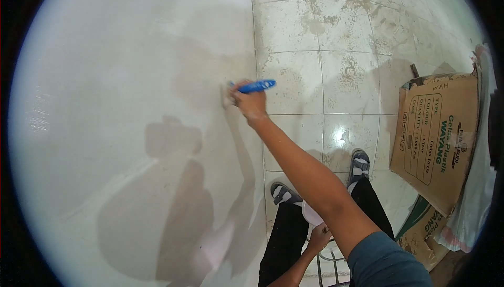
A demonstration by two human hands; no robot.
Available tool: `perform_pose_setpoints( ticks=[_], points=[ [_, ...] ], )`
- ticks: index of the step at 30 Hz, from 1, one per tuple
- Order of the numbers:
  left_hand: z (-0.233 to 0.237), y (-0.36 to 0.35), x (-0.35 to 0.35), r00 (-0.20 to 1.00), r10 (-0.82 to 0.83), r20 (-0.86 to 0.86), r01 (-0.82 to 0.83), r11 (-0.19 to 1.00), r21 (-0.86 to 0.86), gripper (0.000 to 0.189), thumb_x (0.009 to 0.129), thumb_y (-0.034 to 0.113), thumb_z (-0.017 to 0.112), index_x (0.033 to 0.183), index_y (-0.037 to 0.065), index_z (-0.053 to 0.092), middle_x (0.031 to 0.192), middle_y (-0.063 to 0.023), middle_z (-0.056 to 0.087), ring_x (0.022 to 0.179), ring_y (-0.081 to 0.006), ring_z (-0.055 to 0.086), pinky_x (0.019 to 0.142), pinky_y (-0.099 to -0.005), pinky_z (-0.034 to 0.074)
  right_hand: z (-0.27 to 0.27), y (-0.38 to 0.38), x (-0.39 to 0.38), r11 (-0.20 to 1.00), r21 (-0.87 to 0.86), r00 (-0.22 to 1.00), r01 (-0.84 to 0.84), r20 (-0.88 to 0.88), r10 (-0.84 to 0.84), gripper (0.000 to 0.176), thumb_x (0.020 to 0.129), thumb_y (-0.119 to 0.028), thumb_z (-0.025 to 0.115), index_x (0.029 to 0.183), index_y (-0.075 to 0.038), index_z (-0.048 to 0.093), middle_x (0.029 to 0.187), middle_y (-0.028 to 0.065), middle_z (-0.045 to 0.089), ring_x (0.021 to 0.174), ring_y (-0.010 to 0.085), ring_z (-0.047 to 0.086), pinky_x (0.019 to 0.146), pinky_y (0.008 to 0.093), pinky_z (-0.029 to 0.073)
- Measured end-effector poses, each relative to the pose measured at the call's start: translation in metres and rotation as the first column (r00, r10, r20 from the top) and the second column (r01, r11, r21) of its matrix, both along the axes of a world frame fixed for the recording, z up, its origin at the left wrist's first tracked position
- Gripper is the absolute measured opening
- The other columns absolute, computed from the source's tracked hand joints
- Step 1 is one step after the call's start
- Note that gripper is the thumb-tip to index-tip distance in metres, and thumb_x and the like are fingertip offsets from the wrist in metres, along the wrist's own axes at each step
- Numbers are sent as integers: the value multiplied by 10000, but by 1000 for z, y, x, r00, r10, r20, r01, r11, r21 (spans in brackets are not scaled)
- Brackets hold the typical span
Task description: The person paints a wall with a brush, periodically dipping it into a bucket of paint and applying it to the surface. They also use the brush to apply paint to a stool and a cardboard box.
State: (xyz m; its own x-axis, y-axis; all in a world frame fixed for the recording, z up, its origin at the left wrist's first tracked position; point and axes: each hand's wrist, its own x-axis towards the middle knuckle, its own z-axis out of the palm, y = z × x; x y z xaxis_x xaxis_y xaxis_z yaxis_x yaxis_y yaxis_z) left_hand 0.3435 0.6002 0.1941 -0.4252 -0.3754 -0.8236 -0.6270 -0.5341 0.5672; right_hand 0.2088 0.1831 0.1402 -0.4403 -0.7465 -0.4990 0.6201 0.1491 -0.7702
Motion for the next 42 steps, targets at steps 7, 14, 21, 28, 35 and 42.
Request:
perform_pose_setpoints(
  ticks=[7,14,21,28,35,42],
  points=[
    [-4,7,12,977,132,-169,-141,989,-42,324,818,220,582,971,-65,583,876,-161,651,850,-236,615,744,-334,456,107,-16,-35,912,-354,870,207,492,-6,170,780,-46,670,882,-75,537,827,54,578,772,163,582,697,322,526],
    [12,-11,4,987,160,-2,-160,983,-95,278,829,205,577,908,-61,584,806,-147,648,792,-242,620,709,-339,455,-34,33,7,981,133,974,142,160,-162,129,745,44,621,806,-52,562,766,46,581,700,137,574,618,262,486],
    [9,-11,8,974,228,9,-227,969,-96,329,806,247,638,974,-31,590,936,-183,645,896,-274,612,787,-348,451,126,53,17,920,-335,913,206,404,-57,112,802,-8,638,787,-88,562,831,22,579,805,121,564,693,263,482],
    [-5,4,16,995,40,-87,-52,990,-132,385,776,249,676,1021,-30,575,985,-185,635,952,-286,599,830,-355,442,57,71,53,987,-26,831,157,543,-117,139,789,-40,668,794,-103,545,815,29,593,776,143,590,677,307,515],
    [-1,12,13,991,27,-135,-48,988,-149,470,719,224,729,1075,-30,555,1012,-190,629,995,-297,589,873,-365,432,24,99,73,996,93,993,-2,114,-9,107,792,8,628,776,-61,547,818,39,600,767,144,603,698,298,518],
    [8,29,16,981,178,-73,-180,984,-12,509,764,258,696,1151,-14,507,1144,-187,549,1095,-276,515,922,-367,397,125,82,47,974,-87,811,211,571,-125,140,785,-49,678,807,-83,544,851,23,565,795,136,566,685,296,496]
  ],
)
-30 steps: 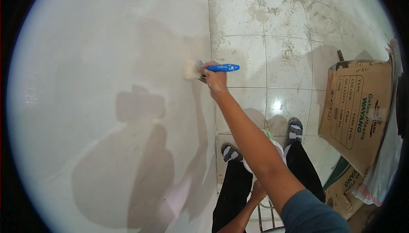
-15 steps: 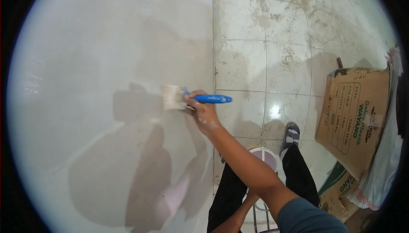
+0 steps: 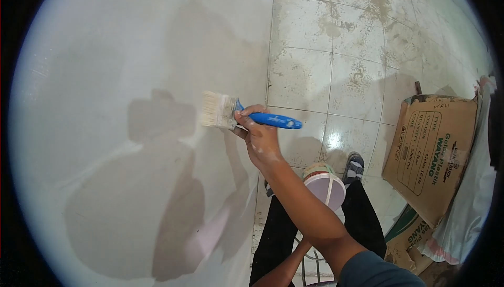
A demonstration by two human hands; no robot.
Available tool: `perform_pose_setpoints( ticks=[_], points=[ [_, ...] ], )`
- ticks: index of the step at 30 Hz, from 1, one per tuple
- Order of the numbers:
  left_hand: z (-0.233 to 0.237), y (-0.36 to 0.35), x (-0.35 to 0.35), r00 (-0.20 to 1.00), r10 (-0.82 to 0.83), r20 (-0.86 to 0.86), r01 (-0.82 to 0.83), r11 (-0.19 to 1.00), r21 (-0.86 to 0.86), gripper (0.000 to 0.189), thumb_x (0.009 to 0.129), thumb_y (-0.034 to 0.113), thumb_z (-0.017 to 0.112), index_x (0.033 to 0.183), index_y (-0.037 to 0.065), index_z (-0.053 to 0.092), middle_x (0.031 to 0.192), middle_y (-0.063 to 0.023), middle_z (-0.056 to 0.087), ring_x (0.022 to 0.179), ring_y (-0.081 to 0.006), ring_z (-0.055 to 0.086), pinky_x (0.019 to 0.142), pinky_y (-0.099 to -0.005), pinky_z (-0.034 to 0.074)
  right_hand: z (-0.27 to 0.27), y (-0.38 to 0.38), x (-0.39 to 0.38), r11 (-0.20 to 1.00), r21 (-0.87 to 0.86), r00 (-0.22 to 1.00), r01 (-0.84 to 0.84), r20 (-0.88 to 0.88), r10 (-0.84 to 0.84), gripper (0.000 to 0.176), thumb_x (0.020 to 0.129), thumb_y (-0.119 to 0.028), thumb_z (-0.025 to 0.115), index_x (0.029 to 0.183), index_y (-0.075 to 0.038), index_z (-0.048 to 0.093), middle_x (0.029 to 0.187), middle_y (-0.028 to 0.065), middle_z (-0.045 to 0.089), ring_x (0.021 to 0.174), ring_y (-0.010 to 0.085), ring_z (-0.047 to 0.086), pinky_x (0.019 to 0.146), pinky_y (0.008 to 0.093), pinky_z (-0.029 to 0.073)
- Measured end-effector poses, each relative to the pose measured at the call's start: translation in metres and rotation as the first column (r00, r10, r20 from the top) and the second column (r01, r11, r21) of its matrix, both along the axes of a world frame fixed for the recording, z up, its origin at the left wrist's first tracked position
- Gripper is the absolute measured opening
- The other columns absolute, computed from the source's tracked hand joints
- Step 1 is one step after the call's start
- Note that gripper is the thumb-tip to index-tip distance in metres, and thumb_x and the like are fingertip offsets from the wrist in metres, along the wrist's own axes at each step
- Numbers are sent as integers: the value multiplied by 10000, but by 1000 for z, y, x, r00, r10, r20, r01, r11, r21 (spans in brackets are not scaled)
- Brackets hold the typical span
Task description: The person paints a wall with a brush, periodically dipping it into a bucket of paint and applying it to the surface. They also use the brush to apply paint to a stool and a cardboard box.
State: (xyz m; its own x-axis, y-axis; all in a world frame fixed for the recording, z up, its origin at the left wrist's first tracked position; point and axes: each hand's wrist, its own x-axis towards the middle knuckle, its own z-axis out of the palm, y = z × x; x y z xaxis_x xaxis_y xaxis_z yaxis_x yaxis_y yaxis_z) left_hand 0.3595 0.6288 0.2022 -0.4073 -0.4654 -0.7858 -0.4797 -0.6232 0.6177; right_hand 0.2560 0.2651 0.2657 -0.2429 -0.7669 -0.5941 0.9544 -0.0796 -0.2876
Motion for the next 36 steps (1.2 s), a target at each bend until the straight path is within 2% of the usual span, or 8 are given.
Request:
perform_pose_setpoints(
  ticks=[6,8,11,16,21,27,30,36],
  points=[
    [0,-12,-6,997,78,20,-80,994,80,541,802,286,668,1214,-1,467,1254,-185,482,1178,-259,453,962,-370,367,-144,41,27,929,345,948,-136,-228,223,123,790,-6,625,800,-98,544,793,38,606,723,139,593,656,298,515],
    [0,-36,-20,999,-41,0,39,957,-286,364,752,229,692,977,-35,581,821,-183,630,805,-263,616,725,-347,461,-156,41,11,907,405,883,-115,-376,280,125,774,28,603,770,-87,556,772,42,617,672,135,585,597,286,497],
    [-27,-23,-13,997,37,62,-38,999,9,301,756,223,640,857,-46,553,645,-153,541,608,-235,532,587,-353,414,-141,-13,-23,894,427,883,-137,-357,306,80,768,36,580,796,-38,573,746,57,591,646,138,562,548,266,450],
    [-34,-16,-6,989,44,139,-48,998,29,242,698,174,574,730,-37,461,580,-142,449,539,-220,447,544,-365,370,8,-105,-90,968,-249,945,-11,-319,-71,120,775,-28,624,846,-68,536,836,71,608,771,178,595,688,332,499],
    [-25,-32,-8,994,25,102,-20,999,-51,252,731,196,586,734,-30,474,573,-123,446,533,-201,435,533,-355,359,59,-113,-108,877,-479,967,-30,-236,-96,143,792,-87,670,808,-86,528,787,32,577,792,146,599,727,326,523],
    [-30,-41,-11,998,-34,52,37,997,-67,278,783,241,600,787,-18,500,560,-89,431,526,-153,402,510,-323,339,-141,-68,-64,953,280,882,-119,-411,231,119,771,35,568,810,-75,547,823,69,610,758,165,600,663,323,513],
    [-12,-65,-24,996,0,92,-1,1000,12,287,792,249,595,811,-23,506,563,-87,415,531,-146,391,513,-326,339,-154,-62,-51,933,321,789,-163,-526,318,147,744,64,545,801,-71,553,819,72,608,756,163,598,657,319,508],
    [-20,-60,-19,998,-2,66,7,997,-77,283,812,227,575,859,-48,527,599,-110,461,572,-146,409,540,-333,354,36,-108,-109,934,-355,974,24,-202,-102,136,785,-7,585,900,-31,517,871,76,561,815,188,591,654,366,547]
  ],
)
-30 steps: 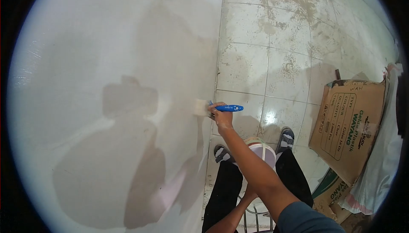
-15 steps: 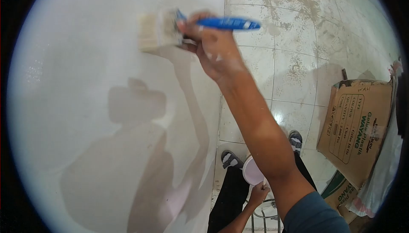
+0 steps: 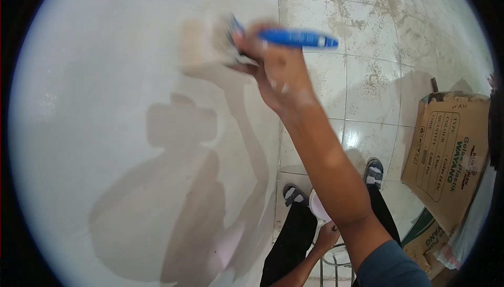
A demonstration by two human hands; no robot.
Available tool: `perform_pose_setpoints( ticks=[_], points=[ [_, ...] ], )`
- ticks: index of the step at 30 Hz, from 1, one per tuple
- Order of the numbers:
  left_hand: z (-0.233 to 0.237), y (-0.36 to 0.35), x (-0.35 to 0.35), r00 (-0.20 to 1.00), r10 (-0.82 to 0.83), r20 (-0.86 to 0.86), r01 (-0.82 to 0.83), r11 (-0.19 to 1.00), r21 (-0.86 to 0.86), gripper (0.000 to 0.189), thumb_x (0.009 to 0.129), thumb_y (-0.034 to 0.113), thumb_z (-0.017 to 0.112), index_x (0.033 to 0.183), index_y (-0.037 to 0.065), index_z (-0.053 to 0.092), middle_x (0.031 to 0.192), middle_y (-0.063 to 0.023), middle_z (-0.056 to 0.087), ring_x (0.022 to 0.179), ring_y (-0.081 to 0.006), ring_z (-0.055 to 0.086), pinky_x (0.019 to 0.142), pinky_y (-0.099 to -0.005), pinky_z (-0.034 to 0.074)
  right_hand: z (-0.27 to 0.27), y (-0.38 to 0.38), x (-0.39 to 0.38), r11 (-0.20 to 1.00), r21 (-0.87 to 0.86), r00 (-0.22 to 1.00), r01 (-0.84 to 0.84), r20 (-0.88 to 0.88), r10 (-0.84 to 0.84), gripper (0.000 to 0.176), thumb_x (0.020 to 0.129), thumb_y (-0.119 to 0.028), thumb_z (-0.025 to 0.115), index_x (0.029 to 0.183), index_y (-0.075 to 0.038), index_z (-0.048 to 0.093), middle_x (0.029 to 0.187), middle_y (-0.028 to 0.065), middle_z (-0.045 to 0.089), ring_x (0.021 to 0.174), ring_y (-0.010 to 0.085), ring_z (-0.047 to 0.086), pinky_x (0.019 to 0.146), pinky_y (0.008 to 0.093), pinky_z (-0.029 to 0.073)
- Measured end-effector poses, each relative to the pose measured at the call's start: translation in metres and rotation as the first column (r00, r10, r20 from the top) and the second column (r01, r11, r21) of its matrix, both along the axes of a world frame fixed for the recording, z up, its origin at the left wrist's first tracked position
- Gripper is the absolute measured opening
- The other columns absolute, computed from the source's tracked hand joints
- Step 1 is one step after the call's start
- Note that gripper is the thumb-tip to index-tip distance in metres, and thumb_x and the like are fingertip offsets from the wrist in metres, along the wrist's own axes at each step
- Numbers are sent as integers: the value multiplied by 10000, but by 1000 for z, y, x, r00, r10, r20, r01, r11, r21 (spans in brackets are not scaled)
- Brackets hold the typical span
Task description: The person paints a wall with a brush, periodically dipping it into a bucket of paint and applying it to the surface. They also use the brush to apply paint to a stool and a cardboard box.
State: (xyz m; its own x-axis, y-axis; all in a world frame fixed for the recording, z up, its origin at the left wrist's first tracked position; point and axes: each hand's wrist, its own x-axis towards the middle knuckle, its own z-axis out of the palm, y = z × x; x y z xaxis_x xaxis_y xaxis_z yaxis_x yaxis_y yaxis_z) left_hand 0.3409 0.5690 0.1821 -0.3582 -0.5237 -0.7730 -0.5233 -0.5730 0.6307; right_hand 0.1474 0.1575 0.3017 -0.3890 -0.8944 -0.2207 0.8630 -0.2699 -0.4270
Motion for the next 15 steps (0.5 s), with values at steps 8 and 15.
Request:
perform_pose_setpoints(
  ticks=[8,15],
  points=[
    [15,-24,-12,990,112,-88,-117,992,-51,309,823,245,567,864,-59,534,630,-141,492,591,-168,423,561,-338,370,-95,-24,4,911,410,996,-46,-47,71,96,822,-60,617,871,-50,534,827,62,576,770,176,599,667,344,554],
    [-16,-8,1,996,-54,65,46,992,115,278,786,225,582,817,-32,478,621,-141,451,574,-195,426,553,-338,370,-151,8,40,803,594,899,50,-377,223,81,701,44,553,717,-33,571,701,54,578,624,125,547,557,242,441]
  ],
)
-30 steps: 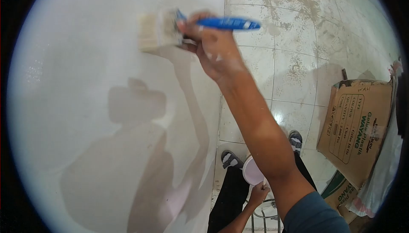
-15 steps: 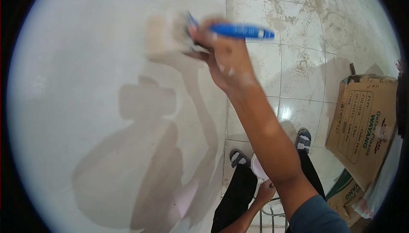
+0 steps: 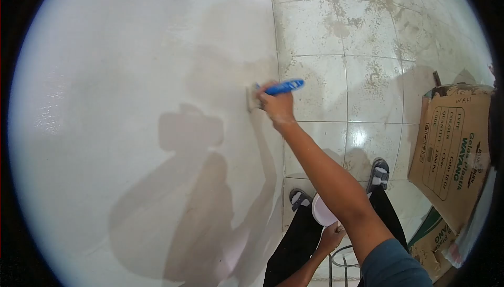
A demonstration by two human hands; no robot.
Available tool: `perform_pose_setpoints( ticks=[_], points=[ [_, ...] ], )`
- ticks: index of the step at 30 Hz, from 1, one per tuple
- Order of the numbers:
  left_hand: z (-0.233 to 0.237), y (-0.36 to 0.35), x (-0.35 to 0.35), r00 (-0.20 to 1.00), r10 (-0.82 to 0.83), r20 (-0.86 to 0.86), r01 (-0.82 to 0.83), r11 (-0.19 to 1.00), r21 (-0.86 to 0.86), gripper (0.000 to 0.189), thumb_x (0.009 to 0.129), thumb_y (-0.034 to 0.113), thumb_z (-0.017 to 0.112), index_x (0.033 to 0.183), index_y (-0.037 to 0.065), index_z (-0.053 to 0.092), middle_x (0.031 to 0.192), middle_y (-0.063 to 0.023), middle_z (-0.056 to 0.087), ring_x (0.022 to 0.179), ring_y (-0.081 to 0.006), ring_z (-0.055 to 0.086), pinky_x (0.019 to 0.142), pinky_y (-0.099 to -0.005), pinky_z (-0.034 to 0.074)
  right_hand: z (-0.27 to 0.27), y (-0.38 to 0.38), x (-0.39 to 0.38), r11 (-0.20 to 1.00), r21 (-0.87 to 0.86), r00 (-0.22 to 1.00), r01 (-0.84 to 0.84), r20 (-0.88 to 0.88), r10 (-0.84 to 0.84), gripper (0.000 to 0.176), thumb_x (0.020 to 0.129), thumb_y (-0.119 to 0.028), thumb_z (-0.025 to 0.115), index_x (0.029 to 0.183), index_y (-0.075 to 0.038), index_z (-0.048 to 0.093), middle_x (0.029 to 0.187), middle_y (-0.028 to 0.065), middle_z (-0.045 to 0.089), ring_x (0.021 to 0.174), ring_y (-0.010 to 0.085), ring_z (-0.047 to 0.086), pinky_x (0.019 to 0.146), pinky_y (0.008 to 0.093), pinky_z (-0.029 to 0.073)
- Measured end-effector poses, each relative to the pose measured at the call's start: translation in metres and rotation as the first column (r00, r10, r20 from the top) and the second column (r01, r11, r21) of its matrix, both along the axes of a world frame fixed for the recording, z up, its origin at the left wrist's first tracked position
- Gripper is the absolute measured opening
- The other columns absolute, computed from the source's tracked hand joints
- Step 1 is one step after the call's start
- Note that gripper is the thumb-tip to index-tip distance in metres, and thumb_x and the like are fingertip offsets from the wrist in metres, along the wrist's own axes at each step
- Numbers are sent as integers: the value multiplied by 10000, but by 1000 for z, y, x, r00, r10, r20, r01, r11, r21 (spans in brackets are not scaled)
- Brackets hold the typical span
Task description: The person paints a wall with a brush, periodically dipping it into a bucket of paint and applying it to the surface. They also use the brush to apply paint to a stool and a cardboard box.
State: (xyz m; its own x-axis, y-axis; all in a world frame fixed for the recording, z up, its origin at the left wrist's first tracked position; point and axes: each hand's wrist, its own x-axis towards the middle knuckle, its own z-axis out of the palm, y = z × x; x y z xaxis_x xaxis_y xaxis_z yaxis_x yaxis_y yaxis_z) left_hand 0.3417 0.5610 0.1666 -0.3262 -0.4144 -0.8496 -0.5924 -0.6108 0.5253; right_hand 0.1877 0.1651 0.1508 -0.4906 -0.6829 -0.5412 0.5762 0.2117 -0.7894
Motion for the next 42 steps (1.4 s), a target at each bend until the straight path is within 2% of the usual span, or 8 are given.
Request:
perform_pose_setpoints(
  ticks=[6,12,20,26,35,38,39,42],
  points=[
    [11,-9,-3,999,-38,13,38,999,-3,268,771,204,590,820,-32,473,635,-166,465,577,-220,432,576,-350,392,173,-37,-55,771,-612,922,177,376,87,86,783,-28,620,825,-40,546,812,68,576,756,161,589,645,314,542],
    [-4,4,8,991,-95,-97,81,987,-136,352,809,254,579,926,-78,571,824,-204,638,779,-283,619,690,-358,447,118,-49,-34,899,-335,798,280,602,-24,201,770,-38,660,909,-46,515,836,62,556,755,184,594,665,336,555],
    [9,-16,-13,979,-206,4,205,970,-130,300,816,249,562,873,-44,532,683,-183,550,636,-234,545,597,-351,414,30,-27,-48,995,-77,985,56,-159,-68,110,734,57,559,776,-44,562,797,79,582,709,147,565,580,288,503],
    [26,-16,-16,995,-105,5,105,989,-103,320,828,273,570,855,-43,525,645,-173,526,585,-222,517,576,-353,405,197,-42,-64,685,-684,890,252,442,113,87,790,-4,599,851,-15,539,831,83,581,751,171,596,662,317,554],
    [6,33,-34,937,264,227,-48,743,-668,353,834,304,562,886,-44,530,642,-175,528,579,-211,521,571,-355,406,18,-5,-9,991,-52,958,123,267,-105,132,726,-71,691,778,-45,573,733,42,556,673,141,571,584,301,541],
    [33,-5,-20,985,-160,-59,151,979,-138,313,813,270,573,946,-13,557,589,-109,495,548,-205,506,542,-352,399,-88,71,-3,939,299,902,169,-432,-24,87,675,10,635,708,-67,609,613,33,561,568,134,549,493,260,458],
    [40,-1,-13,989,-144,-35,137,978,-160,313,813,270,573,946,-13,557,589,-109,495,548,-205,506,542,-352,399,-76,133,-34,973,160,986,165,-28,-163,113,691,24,617,717,-85,602,654,34,578,594,132,561,505,247,457],
    [26,24,10,989,-136,-65,135,991,-28,193,770,170,581,893,22,560,619,-22,491,515,-93,482,471,-267,388,18,241,-84,932,218,948,289,73,-311,187,750,-45,671,896,-104,569,805,22,564,737,137,581,656,288,528]
  ],
)
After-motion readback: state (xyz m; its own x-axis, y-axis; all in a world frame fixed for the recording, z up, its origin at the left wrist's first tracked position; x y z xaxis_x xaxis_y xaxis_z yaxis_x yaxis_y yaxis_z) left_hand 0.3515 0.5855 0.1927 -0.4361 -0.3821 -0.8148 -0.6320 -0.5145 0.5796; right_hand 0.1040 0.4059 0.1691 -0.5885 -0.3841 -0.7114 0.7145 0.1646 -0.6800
